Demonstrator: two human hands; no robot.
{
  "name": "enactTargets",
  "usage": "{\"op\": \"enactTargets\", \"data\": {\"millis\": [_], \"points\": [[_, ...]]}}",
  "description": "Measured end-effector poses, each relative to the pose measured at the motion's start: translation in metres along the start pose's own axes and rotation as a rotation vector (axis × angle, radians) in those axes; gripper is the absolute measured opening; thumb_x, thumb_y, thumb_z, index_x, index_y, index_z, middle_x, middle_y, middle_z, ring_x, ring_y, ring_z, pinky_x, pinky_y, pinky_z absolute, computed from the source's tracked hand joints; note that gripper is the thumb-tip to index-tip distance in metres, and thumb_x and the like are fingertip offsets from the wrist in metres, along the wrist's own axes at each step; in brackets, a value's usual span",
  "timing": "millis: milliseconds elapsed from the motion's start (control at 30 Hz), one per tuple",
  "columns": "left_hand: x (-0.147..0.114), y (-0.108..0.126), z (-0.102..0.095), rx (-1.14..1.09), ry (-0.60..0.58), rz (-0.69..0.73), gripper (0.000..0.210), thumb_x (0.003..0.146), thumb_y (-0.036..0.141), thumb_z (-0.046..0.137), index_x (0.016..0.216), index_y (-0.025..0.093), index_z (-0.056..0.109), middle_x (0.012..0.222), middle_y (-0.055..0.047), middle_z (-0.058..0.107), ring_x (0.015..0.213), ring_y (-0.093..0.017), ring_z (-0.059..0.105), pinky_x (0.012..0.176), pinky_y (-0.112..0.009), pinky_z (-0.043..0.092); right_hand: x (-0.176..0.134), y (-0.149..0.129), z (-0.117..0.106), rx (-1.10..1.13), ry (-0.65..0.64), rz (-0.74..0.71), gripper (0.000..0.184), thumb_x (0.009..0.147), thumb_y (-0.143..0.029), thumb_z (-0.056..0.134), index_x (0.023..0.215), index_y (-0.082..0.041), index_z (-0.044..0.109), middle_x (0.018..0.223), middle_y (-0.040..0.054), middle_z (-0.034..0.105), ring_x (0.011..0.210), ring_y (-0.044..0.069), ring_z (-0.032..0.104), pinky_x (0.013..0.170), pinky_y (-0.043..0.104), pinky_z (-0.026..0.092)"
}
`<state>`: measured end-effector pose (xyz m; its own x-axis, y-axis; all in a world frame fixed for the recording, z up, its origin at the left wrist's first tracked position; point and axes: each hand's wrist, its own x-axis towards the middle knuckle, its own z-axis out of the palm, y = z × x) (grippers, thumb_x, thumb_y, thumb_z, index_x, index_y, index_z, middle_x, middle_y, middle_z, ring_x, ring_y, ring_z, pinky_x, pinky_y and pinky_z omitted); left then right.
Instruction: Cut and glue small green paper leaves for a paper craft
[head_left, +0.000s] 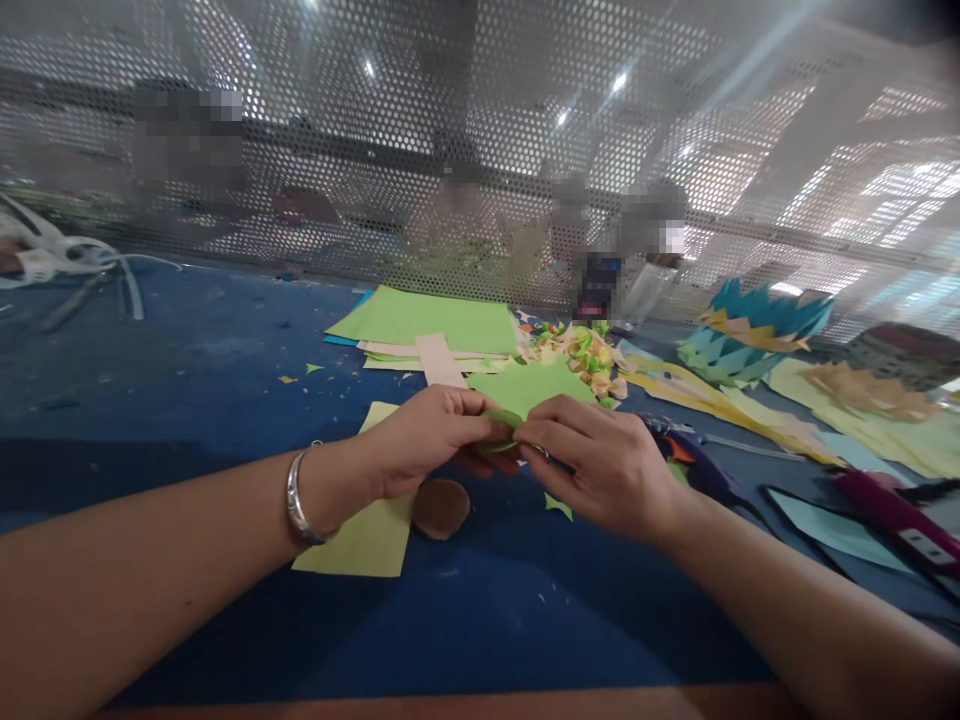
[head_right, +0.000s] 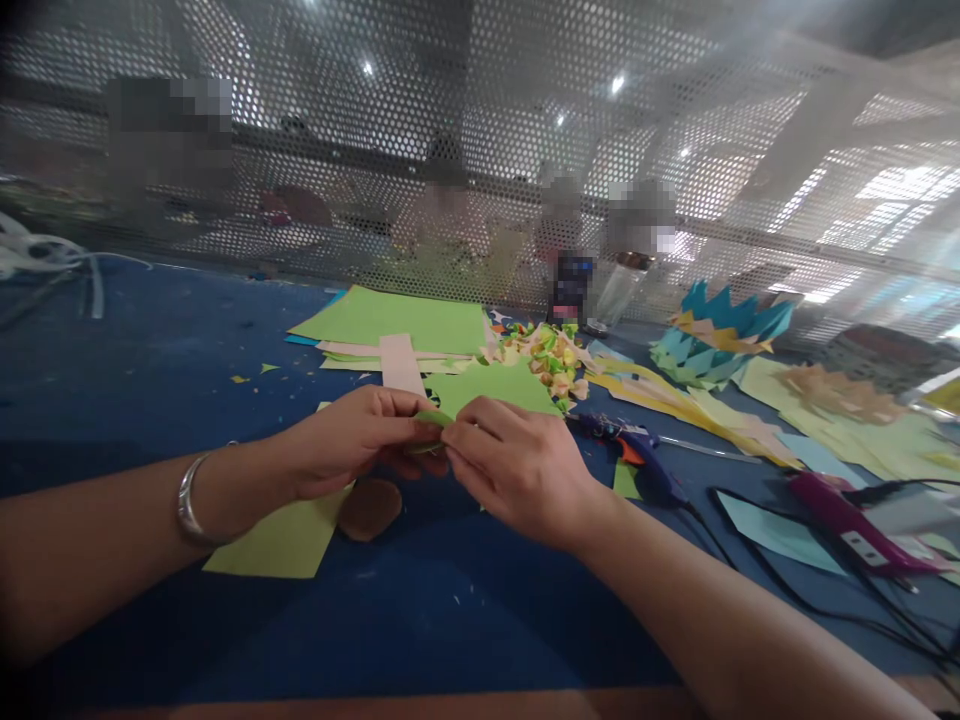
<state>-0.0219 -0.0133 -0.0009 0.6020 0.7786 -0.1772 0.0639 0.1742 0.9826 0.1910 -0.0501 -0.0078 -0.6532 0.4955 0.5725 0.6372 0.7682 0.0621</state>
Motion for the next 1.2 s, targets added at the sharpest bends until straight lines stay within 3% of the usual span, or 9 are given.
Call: {"op": "enactTargets", "data": {"millis": [133,300,433,533,667,967,1200], "points": [[0.0015,-0.0016,0.0001,0.011,-0.015,0.025,0.011,0.085,0.024,0.068,0.091,0.019,0.074,0.086,-0.004,0.077,0.08,-0.014,0.074,0.069,-0.022,0.053,0.0007,0.001,0.0023,0.103,-0.004,0.071,0.014,0.098,-0.02,0.052,0.097,-0.016,0.065,0.091,0.0073,0.065,0.08,0.017,0.062,0.069,0.031,0.048],[0.0021,-0.0017,0.0024,0.023,-0.004,0.061,0.024,0.092,0.026,0.054,0.086,0.019,0.076,0.086,-0.005,0.078,0.081,-0.018,0.075,0.073,-0.027,0.057,0.0024,0.0025,0.0026,0.19,0.036,0.167,0.012,0.096,-0.019,0.052,0.088,-0.017,0.062,0.082,0.0048,0.059,0.072,0.016,0.056,0.064,0.031,0.044],[0.0016,-0.0019,0.0031,0.068,-0.044,0.125,0.024,0.09,0.038,0.062,0.088,0.019,0.076,0.092,-0.006,0.078,0.086,-0.019,0.075,0.079,-0.029,0.058,0.0035,0.0033,0.0014,0.212,0.033,0.216,0.011,0.093,-0.017,0.054,0.086,-0.017,0.062,0.079,0.0038,0.057,0.069,0.014,0.054,0.061,0.03,0.042],[0.0016,-0.0044,0.0033,0.151,-0.04,0.159,0.02,0.084,0.034,0.071,0.096,0.018,0.076,0.095,-0.006,0.077,0.089,-0.018,0.074,0.082,-0.029,0.058,0.0036,0.0029,0.0014,0.208,0.04,0.217,0.013,0.094,-0.019,0.054,0.083,-0.017,0.061,0.078,0.0031,0.057,0.068,0.014,0.052,0.061,0.03,0.041],[0.0012,-0.007,0.0043,0.206,-0.015,0.2,0.019,0.087,0.029,0.067,0.102,0.021,0.077,0.089,-0.003,0.076,0.083,-0.016,0.073,0.079,-0.028,0.059,0.0028,0.002,0.0019,0.201,0.056,0.218,0.013,0.094,-0.02,0.055,0.083,-0.017,0.059,0.076,0.0022,0.055,0.066,0.013,0.051,0.059,0.028,0.039],[-0.0017,-0.0042,0.007,0.349,0.049,0.273,0.016,0.09,0.025,0.061,0.094,0.019,0.076,0.083,-0.001,0.076,0.079,-0.015,0.075,0.071,-0.023,0.059,0.0021,0.0012,0.0025,0.182,0.064,0.234,0.014,0.095,-0.022,0.056,0.082,-0.017,0.06,0.076,0.0023,0.055,0.066,0.013,0.052,0.058,0.027,0.039],[-0.001,-0.0049,0.0067,0.258,0.019,0.305,0.015,0.092,0.03,0.061,0.094,0.016,0.067,0.084,-0.003,0.074,0.081,-0.015,0.074,0.075,-0.026,0.059,0.0013,0.0008,0.0006,0.19,0.111,0.297,0.012,0.095,-0.025,0.06,0.087,-0.016,0.062,0.082,0.0023,0.056,0.063,0.011,0.053,0.058,0.027,0.042]]}}
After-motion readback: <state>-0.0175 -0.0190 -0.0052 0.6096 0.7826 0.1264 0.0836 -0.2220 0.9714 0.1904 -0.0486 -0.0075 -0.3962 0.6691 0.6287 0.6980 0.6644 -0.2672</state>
